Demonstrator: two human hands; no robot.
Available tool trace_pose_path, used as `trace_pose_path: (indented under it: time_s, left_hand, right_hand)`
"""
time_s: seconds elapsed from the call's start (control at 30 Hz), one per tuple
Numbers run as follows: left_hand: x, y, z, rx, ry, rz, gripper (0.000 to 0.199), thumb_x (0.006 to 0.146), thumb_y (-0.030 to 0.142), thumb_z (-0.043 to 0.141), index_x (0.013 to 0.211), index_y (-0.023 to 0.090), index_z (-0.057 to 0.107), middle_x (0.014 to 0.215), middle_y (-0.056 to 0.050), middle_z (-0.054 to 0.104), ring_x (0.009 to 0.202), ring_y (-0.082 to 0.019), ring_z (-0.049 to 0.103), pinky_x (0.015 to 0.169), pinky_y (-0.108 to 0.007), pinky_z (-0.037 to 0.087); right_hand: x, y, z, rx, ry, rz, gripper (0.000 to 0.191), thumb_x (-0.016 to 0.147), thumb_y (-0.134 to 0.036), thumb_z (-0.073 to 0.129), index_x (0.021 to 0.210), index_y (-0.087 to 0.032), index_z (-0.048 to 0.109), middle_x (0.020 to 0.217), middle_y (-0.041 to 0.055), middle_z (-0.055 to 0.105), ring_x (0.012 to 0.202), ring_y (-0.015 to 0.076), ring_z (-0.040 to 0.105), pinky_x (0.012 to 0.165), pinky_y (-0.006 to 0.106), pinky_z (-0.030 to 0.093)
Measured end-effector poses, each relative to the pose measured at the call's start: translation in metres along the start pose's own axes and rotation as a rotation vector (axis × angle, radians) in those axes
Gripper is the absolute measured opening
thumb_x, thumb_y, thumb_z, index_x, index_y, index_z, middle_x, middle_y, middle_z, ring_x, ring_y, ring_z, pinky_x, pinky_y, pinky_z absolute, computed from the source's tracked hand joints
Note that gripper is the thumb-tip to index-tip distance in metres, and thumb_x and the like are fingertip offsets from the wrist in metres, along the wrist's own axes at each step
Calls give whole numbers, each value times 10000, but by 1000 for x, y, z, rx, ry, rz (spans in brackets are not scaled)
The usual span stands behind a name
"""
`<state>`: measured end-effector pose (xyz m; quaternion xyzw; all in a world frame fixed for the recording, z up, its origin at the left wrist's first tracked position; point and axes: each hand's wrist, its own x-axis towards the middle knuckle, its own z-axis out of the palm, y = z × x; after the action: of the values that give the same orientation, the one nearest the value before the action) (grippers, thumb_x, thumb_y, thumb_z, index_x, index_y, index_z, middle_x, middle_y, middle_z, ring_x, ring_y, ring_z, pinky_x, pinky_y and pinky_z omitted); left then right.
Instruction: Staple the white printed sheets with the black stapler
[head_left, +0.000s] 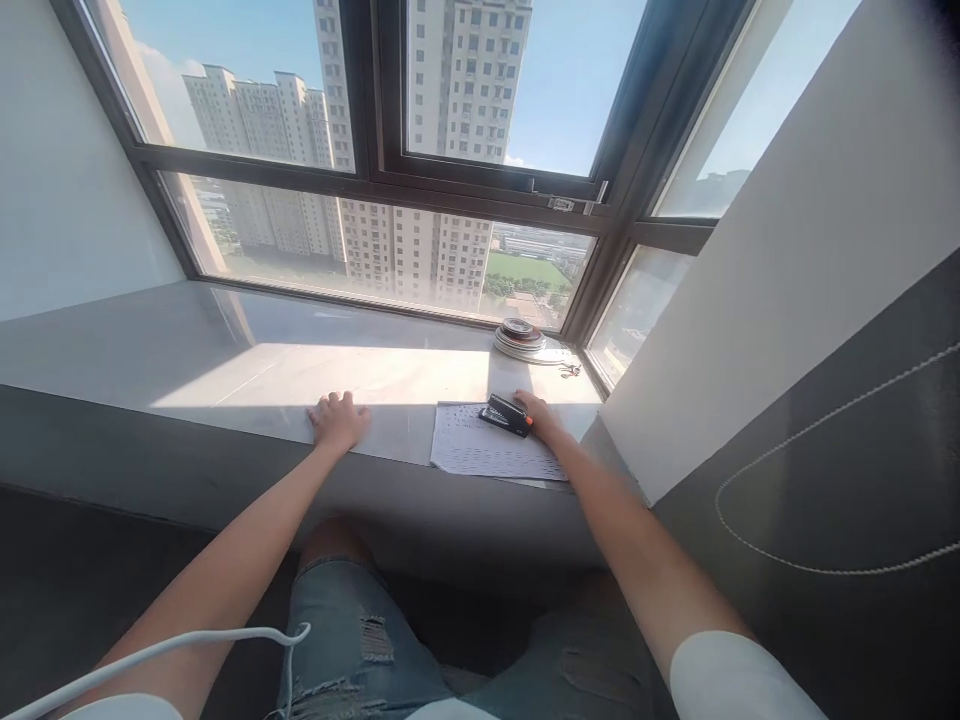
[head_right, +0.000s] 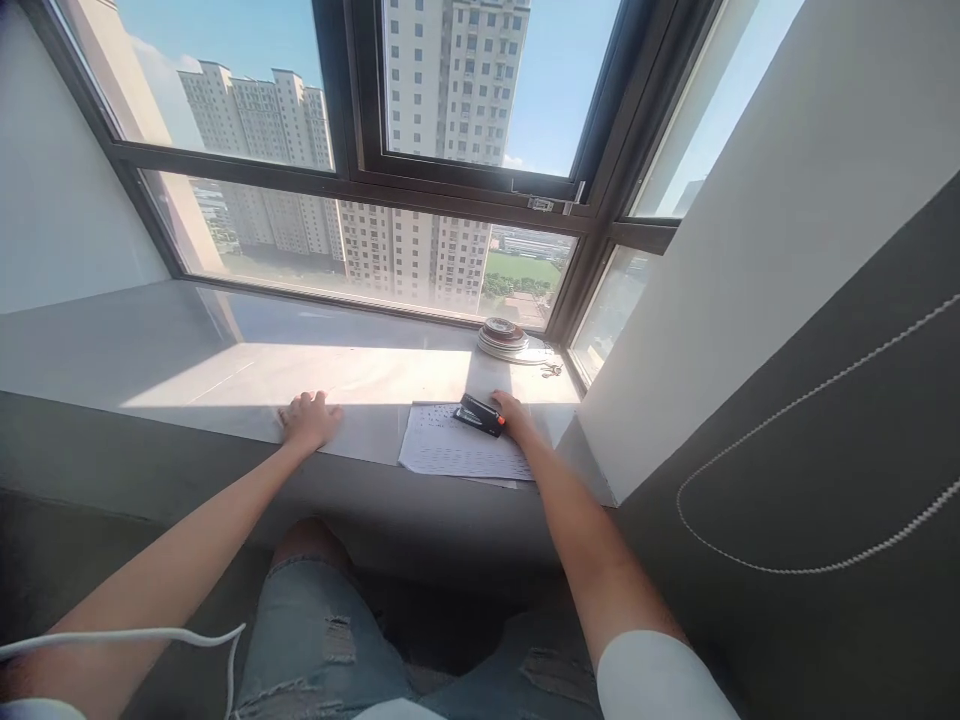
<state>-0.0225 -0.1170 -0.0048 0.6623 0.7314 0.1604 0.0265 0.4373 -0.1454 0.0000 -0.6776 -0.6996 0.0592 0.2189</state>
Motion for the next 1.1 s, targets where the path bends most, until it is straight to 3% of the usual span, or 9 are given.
trace_pose_path:
  time_s: [0.17,0.33,0.43,0.53,0.63,0.8,1.1]
  left_hand:
    - [2,-3,-2,-55,27,-18,576,1021,436,352,1429,122,610,1577,-262,517,1521,-426,390,1245,-656,235]
    - [5,-7,-13,-200,46,-122,547,1052,320,255,1325,157,700,1393,-187,699,1311,-359,601,1143,-513,400]
    - [5,-8,-15,-193,51,-119,543,1053,321,275,1277,141,736,1356,-202,714,1284,-381,610,1106,-512,423]
    - [5,-9,-12,-199,62,-113,523,1055,352,308,1210,141,761,1352,-211,711,1275,-394,609,1100,-520,427]
    - [6,-11,-9,-232,81,-98,510,1059,313,293,1132,170,777,1308,-187,735,1240,-368,629,1112,-503,421]
    - [9,-13,-4,-201,88,-93,491,1064,260,284,1137,175,762,1313,-186,728,1263,-365,614,1121,-505,409]
    - [11,-15,3,-97,104,-45,338,1047,233,379,1083,210,714,1289,-173,678,1239,-354,586,1083,-505,414]
  right_hand:
    - [35,-60,43,41,-49,-77,276,987,-191,547,1194,-171,729,1400,115,710,1215,227,688,1038,335,520]
    - [63,-121,81,89,-57,-148,359,969,-140,576,1310,-167,684,1545,128,610,1378,229,584,1153,337,441]
    - [70,-141,93,106,-72,-184,404,956,-125,598,1350,-173,674,1519,118,632,1396,233,572,1163,330,436]
    - [68,-146,95,107,-65,-193,447,946,-79,590,1375,-185,664,1524,108,630,1448,232,532,1179,328,425]
    - [59,-143,91,100,-38,-160,428,962,-47,544,1349,-185,663,1521,117,624,1442,230,531,1162,332,433]
    - [40,-123,77,80,-10,-74,247,1026,-109,491,1179,-152,681,1300,143,708,1180,230,653,994,310,493]
    - [-12,-6,11,-11,15,115,263,961,-122,542,1184,-166,675,1274,144,714,1167,259,627,946,316,451]
